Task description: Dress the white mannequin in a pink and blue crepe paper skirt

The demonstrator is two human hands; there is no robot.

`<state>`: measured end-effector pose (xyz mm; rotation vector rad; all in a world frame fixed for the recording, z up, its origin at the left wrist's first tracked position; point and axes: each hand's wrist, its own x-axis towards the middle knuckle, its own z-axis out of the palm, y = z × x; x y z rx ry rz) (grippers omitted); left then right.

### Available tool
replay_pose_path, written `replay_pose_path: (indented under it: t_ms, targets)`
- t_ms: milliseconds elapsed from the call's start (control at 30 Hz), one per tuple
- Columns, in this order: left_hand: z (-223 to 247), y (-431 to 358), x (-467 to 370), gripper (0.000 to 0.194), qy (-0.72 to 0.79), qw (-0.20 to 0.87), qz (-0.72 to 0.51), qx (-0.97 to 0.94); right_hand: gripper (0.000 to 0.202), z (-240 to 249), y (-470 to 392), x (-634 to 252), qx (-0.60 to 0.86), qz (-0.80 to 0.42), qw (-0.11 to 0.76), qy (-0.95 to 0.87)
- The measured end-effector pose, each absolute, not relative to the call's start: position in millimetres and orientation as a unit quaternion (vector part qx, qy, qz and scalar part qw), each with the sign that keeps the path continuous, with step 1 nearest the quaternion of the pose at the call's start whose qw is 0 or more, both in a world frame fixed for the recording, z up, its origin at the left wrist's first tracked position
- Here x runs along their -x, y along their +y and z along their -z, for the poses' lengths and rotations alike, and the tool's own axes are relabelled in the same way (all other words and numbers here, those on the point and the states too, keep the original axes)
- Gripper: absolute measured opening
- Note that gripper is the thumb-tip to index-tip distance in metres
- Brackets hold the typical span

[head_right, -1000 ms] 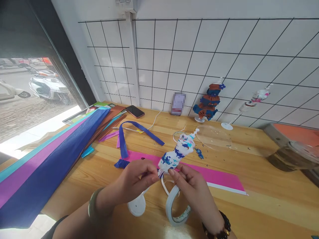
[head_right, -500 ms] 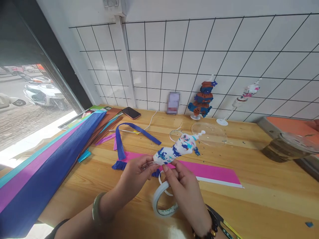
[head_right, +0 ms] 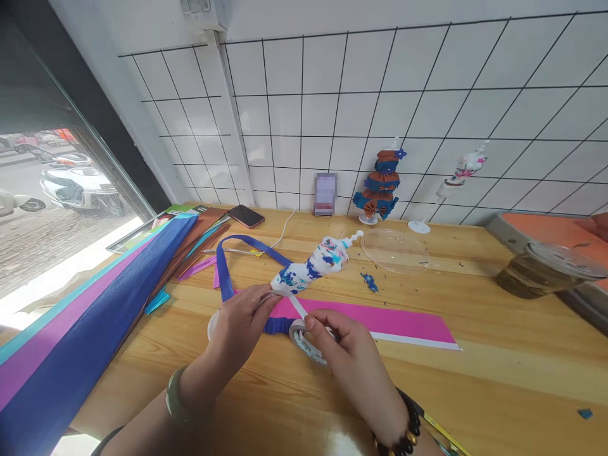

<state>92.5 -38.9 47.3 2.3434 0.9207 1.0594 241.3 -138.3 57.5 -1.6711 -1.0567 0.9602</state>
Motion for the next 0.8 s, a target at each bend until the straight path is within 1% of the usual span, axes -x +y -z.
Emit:
replay_pose_path:
  t_ms: [133,300,433,667,733,800]
  targets:
    - [-47,-36,-90,0.016,0.333,0.103,-0.375,-0.859,0.037,-57,-138,-240,0.695,-0.32,0.473,-0.437]
    - [-49,-34,-88,0.019,0.312,0.055,-0.393,-0.863,0.029,-53,-140,-238,0.695,-0.279,0.465,-0.472]
    - [-49,-32,-88,0.018,0.307,0.045,-0.415,-0.855,0.025,-50,-145,-234,0.671,-0.271,0.476,-0.5]
    - [-44,-28,-88,0.015,0.305,0.052,-0.425,-0.851,0.024,-52,-157,-221,0.63,-0.248,0.468,-0.568]
    - [-43,-27,-88,0.014,0.303,0.07,-0.436,-0.844,0.023,-54,-157,-221,0.635,-0.255,0.464,-0.562]
    - [-44,-27,-88,0.014,0.31,0.117,-0.436,-0.837,0.022,-55,-154,-223,0.652,-0.266,0.462,-0.54]
